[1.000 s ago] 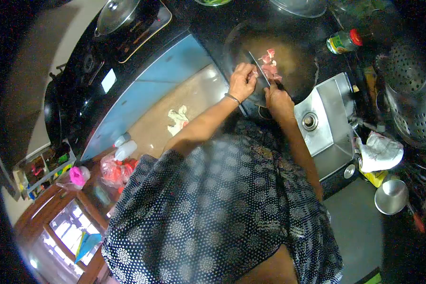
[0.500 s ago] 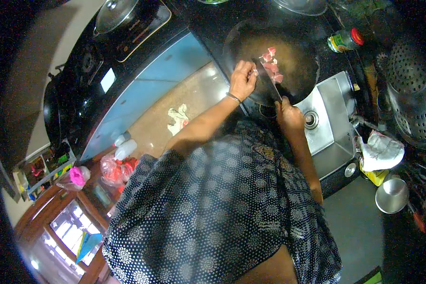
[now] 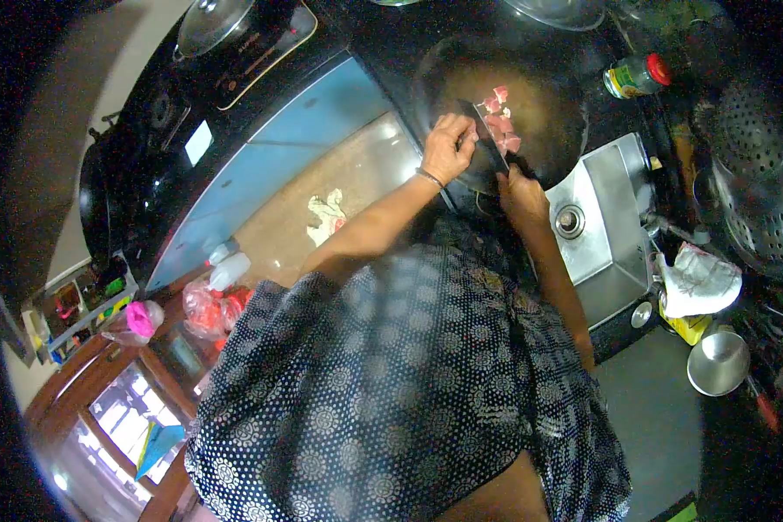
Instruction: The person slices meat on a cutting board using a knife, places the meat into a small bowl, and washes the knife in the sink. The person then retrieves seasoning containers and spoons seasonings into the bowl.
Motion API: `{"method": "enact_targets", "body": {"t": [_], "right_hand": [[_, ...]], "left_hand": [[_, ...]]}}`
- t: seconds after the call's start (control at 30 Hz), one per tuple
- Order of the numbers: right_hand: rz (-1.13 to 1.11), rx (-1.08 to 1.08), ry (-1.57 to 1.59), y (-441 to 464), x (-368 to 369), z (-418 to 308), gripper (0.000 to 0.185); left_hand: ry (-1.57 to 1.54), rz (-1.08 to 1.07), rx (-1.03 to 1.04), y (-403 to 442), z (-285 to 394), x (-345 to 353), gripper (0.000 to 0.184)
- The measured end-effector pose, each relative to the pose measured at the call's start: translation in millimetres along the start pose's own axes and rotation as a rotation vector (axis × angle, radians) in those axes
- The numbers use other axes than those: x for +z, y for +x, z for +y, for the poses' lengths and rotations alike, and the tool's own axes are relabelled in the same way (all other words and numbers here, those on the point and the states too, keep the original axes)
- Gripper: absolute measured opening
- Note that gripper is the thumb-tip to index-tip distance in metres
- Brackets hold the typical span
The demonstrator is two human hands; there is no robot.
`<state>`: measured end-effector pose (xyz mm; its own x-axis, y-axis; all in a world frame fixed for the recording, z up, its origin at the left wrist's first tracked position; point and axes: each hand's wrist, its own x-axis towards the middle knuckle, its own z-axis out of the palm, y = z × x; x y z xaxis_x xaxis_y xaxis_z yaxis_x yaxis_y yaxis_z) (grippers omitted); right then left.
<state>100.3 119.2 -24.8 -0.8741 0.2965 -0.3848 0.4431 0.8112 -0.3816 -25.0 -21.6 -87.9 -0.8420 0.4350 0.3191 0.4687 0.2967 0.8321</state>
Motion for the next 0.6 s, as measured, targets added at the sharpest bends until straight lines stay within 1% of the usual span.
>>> {"method": "enact_targets", "body": {"t": [0.1,0.17,0.2,0.27,0.37,0.5,0.6], "right_hand": [[0.055,-0.056,0.022,0.4,4.5,5.2,0.034],[0.057,0.023,0.014,-9.3,-2.8,2.7,0.035],[0.054,0.024,0.013,-13.5,-4.2,2.6,0.035],[0.121,0.03,0.013,-21.0,-6.6,3.2,0.035],[0.059,0.059,-0.048,-26.2,-14.6,-5.0,0.034],[0.085,0.018,-0.074,-26.6,-15.4,-8.8,0.034],[0.063,0.002,-0.049,-23.7,-13.0,-5.3,0.033]], "left_hand": [[-0.002,0.03,0.049,1.4,-0.1,-1.3,0.013],[-0.003,0.021,0.019,0.5,-0.5,-2.0,0.013],[-0.007,0.011,-0.009,-0.2,0.1,-1.6,0.013],[-0.004,0.02,-0.015,-0.4,1.4,0.5,0.013],[0.003,0.029,-0.02,-0.5,3.4,0.0,0.013],[0.008,0.07,0.016,0.3,2.6,1.5,0.013],[-0.02,0.059,-0.018,-0.5,2.3,2.0,0.013]]}}
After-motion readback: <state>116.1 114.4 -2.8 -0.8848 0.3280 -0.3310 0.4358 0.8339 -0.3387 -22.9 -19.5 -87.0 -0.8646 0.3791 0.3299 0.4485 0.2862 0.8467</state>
